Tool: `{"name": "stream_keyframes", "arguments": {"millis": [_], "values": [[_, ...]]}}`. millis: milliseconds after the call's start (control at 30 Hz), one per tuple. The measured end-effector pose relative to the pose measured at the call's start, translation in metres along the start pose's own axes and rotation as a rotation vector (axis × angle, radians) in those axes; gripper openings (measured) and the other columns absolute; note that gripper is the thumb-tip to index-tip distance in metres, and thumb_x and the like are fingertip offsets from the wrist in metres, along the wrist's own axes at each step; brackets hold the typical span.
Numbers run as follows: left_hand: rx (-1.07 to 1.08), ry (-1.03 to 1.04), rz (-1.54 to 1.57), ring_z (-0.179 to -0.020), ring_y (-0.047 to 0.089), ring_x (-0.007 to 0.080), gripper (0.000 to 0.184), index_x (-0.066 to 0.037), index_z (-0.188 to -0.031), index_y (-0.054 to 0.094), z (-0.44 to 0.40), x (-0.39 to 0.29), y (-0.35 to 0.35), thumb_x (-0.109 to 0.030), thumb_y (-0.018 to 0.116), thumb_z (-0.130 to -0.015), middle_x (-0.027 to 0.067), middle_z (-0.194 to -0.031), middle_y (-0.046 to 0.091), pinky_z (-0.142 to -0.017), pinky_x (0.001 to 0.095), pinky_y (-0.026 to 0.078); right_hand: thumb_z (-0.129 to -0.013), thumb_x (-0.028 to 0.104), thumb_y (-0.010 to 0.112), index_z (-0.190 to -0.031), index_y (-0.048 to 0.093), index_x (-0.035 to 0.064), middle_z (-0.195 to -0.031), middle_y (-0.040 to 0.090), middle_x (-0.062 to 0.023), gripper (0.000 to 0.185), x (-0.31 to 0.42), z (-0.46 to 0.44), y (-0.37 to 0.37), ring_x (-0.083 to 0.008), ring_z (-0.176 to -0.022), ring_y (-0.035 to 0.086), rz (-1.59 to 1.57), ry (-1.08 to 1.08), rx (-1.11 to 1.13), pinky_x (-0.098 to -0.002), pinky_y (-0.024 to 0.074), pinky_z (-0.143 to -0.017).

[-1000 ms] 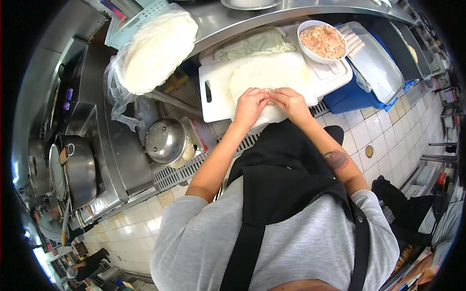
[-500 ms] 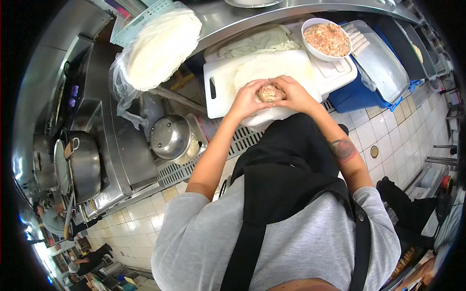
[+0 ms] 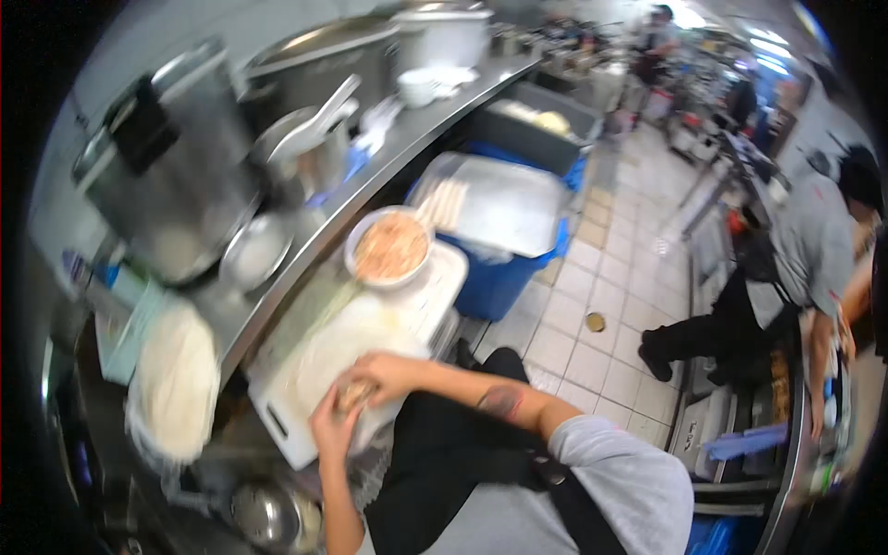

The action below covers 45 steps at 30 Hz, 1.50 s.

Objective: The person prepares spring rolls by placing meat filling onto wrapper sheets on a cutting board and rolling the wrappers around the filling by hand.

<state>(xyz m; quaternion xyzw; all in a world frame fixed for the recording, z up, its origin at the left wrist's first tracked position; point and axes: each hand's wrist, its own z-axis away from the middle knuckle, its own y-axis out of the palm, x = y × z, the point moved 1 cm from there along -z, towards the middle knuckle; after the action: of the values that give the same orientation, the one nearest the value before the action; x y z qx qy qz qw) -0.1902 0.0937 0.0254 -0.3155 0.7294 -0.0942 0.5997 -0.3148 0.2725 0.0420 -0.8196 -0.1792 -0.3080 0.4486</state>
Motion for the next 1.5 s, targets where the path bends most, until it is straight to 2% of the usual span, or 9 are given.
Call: {"name": "stream_keyframes", "arguments": {"millis": [67, 300, 467, 567, 667, 767, 967, 1200, 1500], "values": [[-0.047, 0.058, -0.001, -0.099, 0.069, 0.03, 0.035, 0.0, -0.107, 0.073, 0.001, -0.009, -0.003, -0.001, 0.081, -0.072, 0.0176, -0.11, 0.071, -0.087, 0.0364, 0.055, -0.076, 0.023, 0.078, -0.108, 0.072, 0.0092, -0.105, 0.068, -0.0123, 0.036, 0.021, 0.002, -0.009, -0.0326, -0.099, 0.063, -0.01, 0.078, 0.047, -0.0421, 0.0477, -0.091], [-0.128, 0.052, 0.036, -0.081, 0.068, 0.0222, 0.01, 0.004, -0.085, 0.073, 0.001, -0.012, 0.011, 0.005, 0.075, -0.075, 0.0133, -0.093, 0.071, -0.074, 0.0314, 0.056, -0.079, 0.019, 0.075, -0.086, 0.074, 0.0082, -0.092, 0.066, -0.0054, 0.013, -0.001, 0.009, 0.025, -0.0261, -0.091, 0.063, 0.126, -0.05, -0.205, -0.0378, 0.05, -0.081], [-0.076, -0.064, 0.13, -0.088, 0.068, 0.0217, 0.019, 0.004, -0.09, 0.072, 0.0, -0.005, 0.006, 0.006, 0.077, -0.071, 0.0132, -0.092, 0.071, -0.082, 0.0308, 0.054, -0.076, 0.014, 0.075, -0.085, 0.069, 0.0059, -0.099, 0.061, -0.0104, 0.013, -0.012, 0.008, 0.02, -0.0288, -0.094, 0.061, -0.002, 0.137, -0.166, -0.0379, 0.0495, -0.083], [-0.092, 0.084, 0.135, -0.096, 0.067, 0.0232, 0.032, 0.003, -0.099, 0.072, -0.001, 0.004, 0.005, 0.001, 0.081, -0.069, 0.0138, -0.098, 0.071, -0.082, 0.035, 0.054, -0.074, 0.012, 0.075, -0.091, 0.067, 0.0036, -0.105, 0.058, -0.0132, 0.021, -0.016, 0.006, 0.011, -0.0309, -0.101, 0.059, -0.141, 0.096, -0.133, -0.038, 0.0494, -0.085], [-0.028, 0.073, -0.033, -0.102, 0.065, 0.0257, 0.047, 0.001, -0.106, 0.071, -0.006, -0.027, -0.002, -0.003, 0.085, -0.062, 0.0143, -0.1, 0.072, -0.086, 0.0379, 0.053, -0.072, 0.014, 0.077, -0.1, 0.066, 0.0027, -0.106, 0.059, -0.0132, 0.032, -0.008, 0.001, 0.0, -0.0313, -0.105, 0.058, 0.019, 0.049, -0.032, -0.0379, 0.049, -0.088], [0.045, 0.151, -0.146, -0.096, 0.066, 0.0279, 0.044, -0.001, -0.101, 0.073, -0.014, -0.01, 0.006, -0.003, 0.086, -0.06, 0.0141, -0.097, 0.072, -0.083, 0.0389, 0.053, -0.071, 0.016, 0.079, -0.098, 0.068, 0.0035, -0.104, 0.06, -0.0119, 0.033, -0.014, 0.0, 0.01, -0.0312, -0.103, 0.059, 0.15, -0.007, -0.03, -0.0388, 0.0488, -0.089], [-0.005, -0.012, -0.038, -0.086, 0.067, 0.0294, 0.031, 0.0, -0.09, 0.075, -0.013, -0.001, 0.013, -0.001, 0.084, -0.061, 0.0131, -0.088, 0.072, -0.077, 0.0366, 0.054, -0.073, 0.021, 0.077, -0.093, 0.073, 0.0076, -0.099, 0.063, -0.0089, 0.025, -0.027, 0.002, 0.02, -0.0297, -0.102, 0.06, 0.121, 0.103, 0.035, -0.0393, 0.0493, -0.088], [0.049, -0.076, 0.146, -0.088, 0.069, 0.0272, 0.036, -0.001, -0.096, 0.076, -0.009, -0.026, -0.006, 0.004, 0.081, -0.061, 0.0136, -0.097, 0.074, -0.08, 0.0344, 0.055, -0.071, 0.017, 0.08, -0.098, 0.072, 0.0068, -0.098, 0.064, -0.0082, 0.03, -0.006, 0.008, -0.005, -0.0301, -0.099, 0.06, 0.063, 0.039, -0.053, -0.0397, 0.0496, -0.087], [0.027, 0.052, -0.099, -0.095, 0.066, 0.027, 0.038, 0.0, -0.098, 0.075, -0.003, 0.002, -0.016, 0.006, 0.08, -0.061, 0.0137, -0.097, 0.072, -0.089, 0.0349, 0.051, -0.071, 0.018, 0.08, -0.106, 0.072, 0.0068, -0.102, 0.065, -0.0103, 0.038, -0.023, 0.015, -0.006, -0.0312, -0.103, 0.061, 0.073, 0.091, 0.028, -0.0393, 0.0491, -0.09]]}}
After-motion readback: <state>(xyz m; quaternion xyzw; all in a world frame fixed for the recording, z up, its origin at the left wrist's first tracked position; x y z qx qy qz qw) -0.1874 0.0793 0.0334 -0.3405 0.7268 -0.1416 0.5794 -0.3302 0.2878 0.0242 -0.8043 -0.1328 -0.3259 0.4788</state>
